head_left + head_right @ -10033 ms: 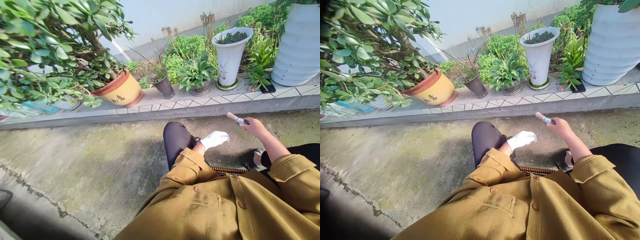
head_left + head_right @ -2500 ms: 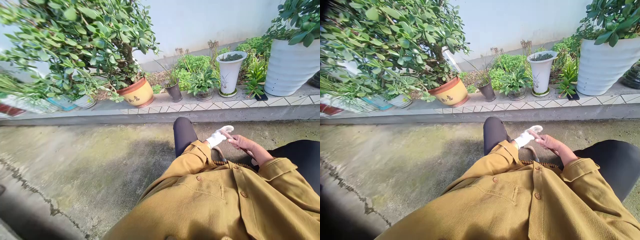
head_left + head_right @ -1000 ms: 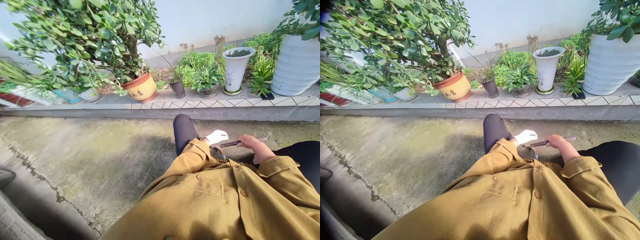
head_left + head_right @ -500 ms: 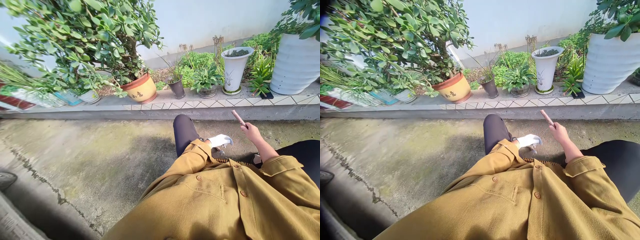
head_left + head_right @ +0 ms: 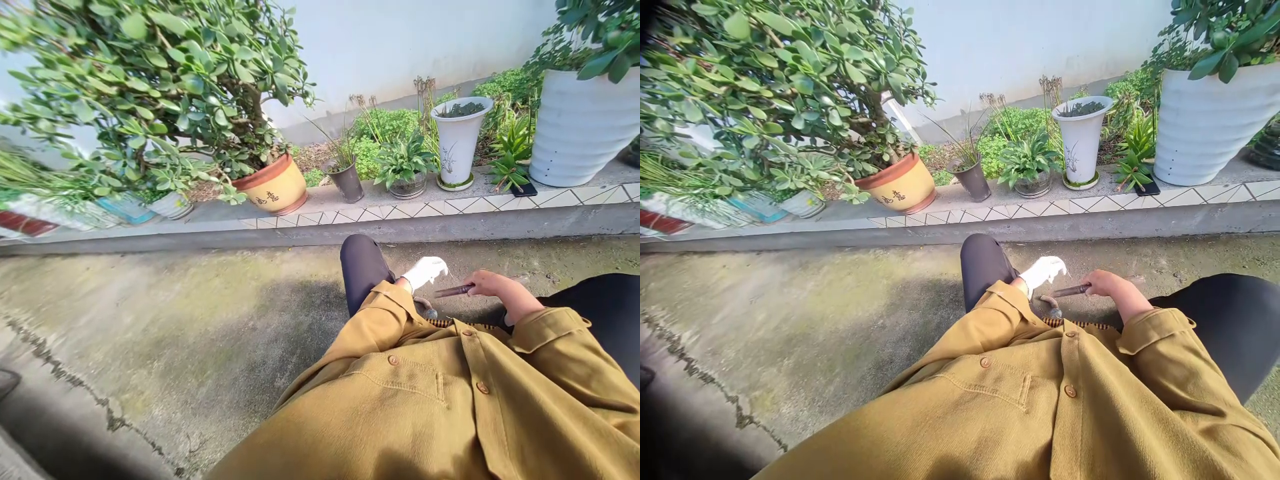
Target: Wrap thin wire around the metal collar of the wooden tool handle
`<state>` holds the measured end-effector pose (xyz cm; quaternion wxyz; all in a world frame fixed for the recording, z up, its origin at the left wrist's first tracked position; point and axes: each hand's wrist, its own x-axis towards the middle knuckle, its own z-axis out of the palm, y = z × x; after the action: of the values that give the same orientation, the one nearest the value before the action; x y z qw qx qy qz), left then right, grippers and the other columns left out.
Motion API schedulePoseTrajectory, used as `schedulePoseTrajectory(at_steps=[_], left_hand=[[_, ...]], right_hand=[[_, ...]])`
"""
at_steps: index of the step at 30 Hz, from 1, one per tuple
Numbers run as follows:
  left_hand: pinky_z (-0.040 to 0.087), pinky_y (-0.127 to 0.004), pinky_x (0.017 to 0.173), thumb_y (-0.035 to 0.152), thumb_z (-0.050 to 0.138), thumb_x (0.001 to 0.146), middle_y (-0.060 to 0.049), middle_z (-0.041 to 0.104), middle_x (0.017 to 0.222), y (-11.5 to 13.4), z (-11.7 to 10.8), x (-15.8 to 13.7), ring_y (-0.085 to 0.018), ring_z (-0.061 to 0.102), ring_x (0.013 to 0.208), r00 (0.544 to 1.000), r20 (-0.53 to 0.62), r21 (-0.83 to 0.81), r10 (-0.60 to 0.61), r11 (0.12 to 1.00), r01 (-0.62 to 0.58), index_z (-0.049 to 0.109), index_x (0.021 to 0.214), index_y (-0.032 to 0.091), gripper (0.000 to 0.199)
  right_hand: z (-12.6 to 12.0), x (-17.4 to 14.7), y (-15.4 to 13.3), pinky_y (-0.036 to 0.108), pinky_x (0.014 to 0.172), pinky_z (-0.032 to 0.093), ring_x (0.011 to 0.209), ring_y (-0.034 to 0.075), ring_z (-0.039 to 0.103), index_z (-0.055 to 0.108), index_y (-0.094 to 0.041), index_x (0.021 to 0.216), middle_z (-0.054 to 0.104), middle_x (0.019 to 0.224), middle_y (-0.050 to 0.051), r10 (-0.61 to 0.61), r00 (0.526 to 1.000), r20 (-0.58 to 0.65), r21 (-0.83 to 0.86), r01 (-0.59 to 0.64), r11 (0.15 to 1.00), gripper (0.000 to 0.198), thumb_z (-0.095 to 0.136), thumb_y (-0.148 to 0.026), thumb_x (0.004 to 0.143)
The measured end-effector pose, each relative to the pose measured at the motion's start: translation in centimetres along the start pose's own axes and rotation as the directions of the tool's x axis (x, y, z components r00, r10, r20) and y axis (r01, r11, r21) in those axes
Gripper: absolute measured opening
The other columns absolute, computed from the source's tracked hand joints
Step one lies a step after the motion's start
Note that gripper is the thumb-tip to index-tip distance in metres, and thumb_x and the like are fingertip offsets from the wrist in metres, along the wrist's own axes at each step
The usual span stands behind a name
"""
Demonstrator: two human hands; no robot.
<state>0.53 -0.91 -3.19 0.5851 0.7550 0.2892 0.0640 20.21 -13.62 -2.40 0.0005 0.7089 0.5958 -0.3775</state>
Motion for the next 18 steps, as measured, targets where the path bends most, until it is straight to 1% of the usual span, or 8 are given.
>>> schedulePoseTrajectory(at_steps=[2, 4, 5, 7, 9, 11, 14, 18], left_hand=[[0.035, -0.023, 0.05, 0.026, 0.051, 0.091, 0.002, 0.049, 0.066, -0.2, -0.2, 0.2, -0.009, 0.037, 0.054, 1.0, -0.01, -0.017, -0.021, 1.0, 0.02, 0.065, 0.081, 0.013, 0.021], [0.035, -0.022, 0.05, 0.025, 0.05, 0.092, 0.003, 0.044, 0.064, -0.5, -0.1, 0.2, -0.009, 0.037, 0.055, 0.999, -0.008, -0.017, -0.05, 0.999, 0.05, 0.064, 0.083, 0.014, 0.02], [0.036, -0.022, 0.051, 0.026, 0.05, 0.093, 0.003, 0.043, 0.064, -0.6, 0.2, 0.2, -0.009, 0.039, 0.056, 0.998, 0.012, -0.017, -0.062, 0.998, 0.062, 0.065, 0.085, 0.014, 0.021], [0.041, -0.022, 0.055, 0.028, 0.049, 0.096, 0.003, 0.045, 0.065, -0.9, 1.0, 0.1, -0.01, 0.045, 0.059, 0.992, 0.106, -0.016, -0.068, 0.997, 0.07, 0.066, 0.09, 0.013, 0.024], [0.045, -0.023, 0.059, 0.03, 0.049, 0.099, 0.001, 0.05, 0.066, -1.0, 1.8, -0.1, -0.011, 0.05, 0.061, 0.972, 0.226, -0.005, -0.061, 0.998, 0.063, 0.068, 0.093, 0.012, 0.027], [0.044, -0.023, 0.061, 0.029, 0.049, 0.099, 0.0, 0.054, 0.066, -1.0, 2.3, -0.3, -0.011, 0.052, 0.062, 0.951, 0.305, 0.016, -0.054, 0.999, 0.052, 0.069, 0.093, 0.011, 0.027], [0.043, -0.023, 0.06, 0.025, 0.051, 0.098, 0.0, 0.055, 0.064, -0.7, 2.5, -0.5, -0.011, 0.052, 0.06, 0.938, 0.343, 0.058, -0.053, 0.998, 0.035, 0.071, 0.091, 0.012, 0.025], [0.043, -0.023, 0.06, 0.02, 0.055, 0.094, 0.001, 0.054, 0.06, 0.0, 2.3, -0.7, -0.01, 0.049, 0.058, 0.954, 0.299, 0.099, -0.029, 0.995, -0.001, 0.074, 0.088, 0.012, 0.022]], right_hand=[[-0.2, -0.2, 0.1, 0.031, 0.076, 0.051, 0.08, 0.022, 0.068, 0.083, -0.025, 0.099, 0.075, 0.081, 0.002, -0.174, 0.981, 0.088, 0.15, 0.159, 0.976, 0.025, 0.074, -0.028, 0.076], [-0.5, -0.2, 0.4, 0.031, 0.073, 0.049, 0.075, 0.02, 0.064, 0.08, -0.022, 0.11, 0.072, 0.078, 0.001, -0.285, 0.958, -0.009, 0.331, 0.272, 0.904, 0.036, 0.069, -0.037, 0.08], [-0.7, -0.1, 0.6, 0.031, 0.072, 0.049, 0.073, 0.02, 0.062, 0.078, -0.02, 0.113, 0.071, 0.077, 0.002, -0.265, 0.957, -0.119, 0.388, 0.291, 0.875, 0.039, 0.066, -0.04, 0.083], [-0.9, 0.3, 1.0, 0.03, 0.07, 0.048, 0.073, 0.02, 0.061, 0.075, -0.018, 0.112, 0.07, 0.077, 0.003, -0.107, 0.938, -0.33, 0.419, 0.247, 0.874, 0.039, 0.056, -0.044, 0.089], [-1.0, 0.7, 1.4, 0.03, 0.07, 0.048, 0.075, 0.021, 0.062, 0.073, -0.018, 0.104, 0.07, 0.079, 0.006, 0.039, 0.905, -0.423, 0.402, 0.148, 0.904, 0.034, 0.05, -0.041, 0.094], [-1.0, 1.1, 1.8, 0.03, 0.071, 0.047, 0.077, 0.021, 0.063, 0.071, -0.02, 0.096, 0.071, 0.082, 0.007, 0.126, 0.893, -0.433, 0.37, 0.048, 0.928, 0.029, 0.048, -0.038, 0.095], [-0.8, 1.5, 2.2, 0.033, 0.075, 0.046, 0.081, 0.024, 0.065, 0.07, -0.02, 0.094, 0.071, 0.084, 0.01, 0.225, 0.881, -0.416, 0.32, -0.09, 0.943, 0.025, 0.051, -0.035, 0.095], [0.0, 1.5, 2.3, 0.04, 0.081, 0.045, 0.092, 0.032, 0.067, 0.071, -0.018, 0.093, 0.069, 0.083, 0.015, 0.257, 0.912, -0.321, 0.222, -0.191, 0.956, 0.018, 0.069, -0.035, 0.085]])
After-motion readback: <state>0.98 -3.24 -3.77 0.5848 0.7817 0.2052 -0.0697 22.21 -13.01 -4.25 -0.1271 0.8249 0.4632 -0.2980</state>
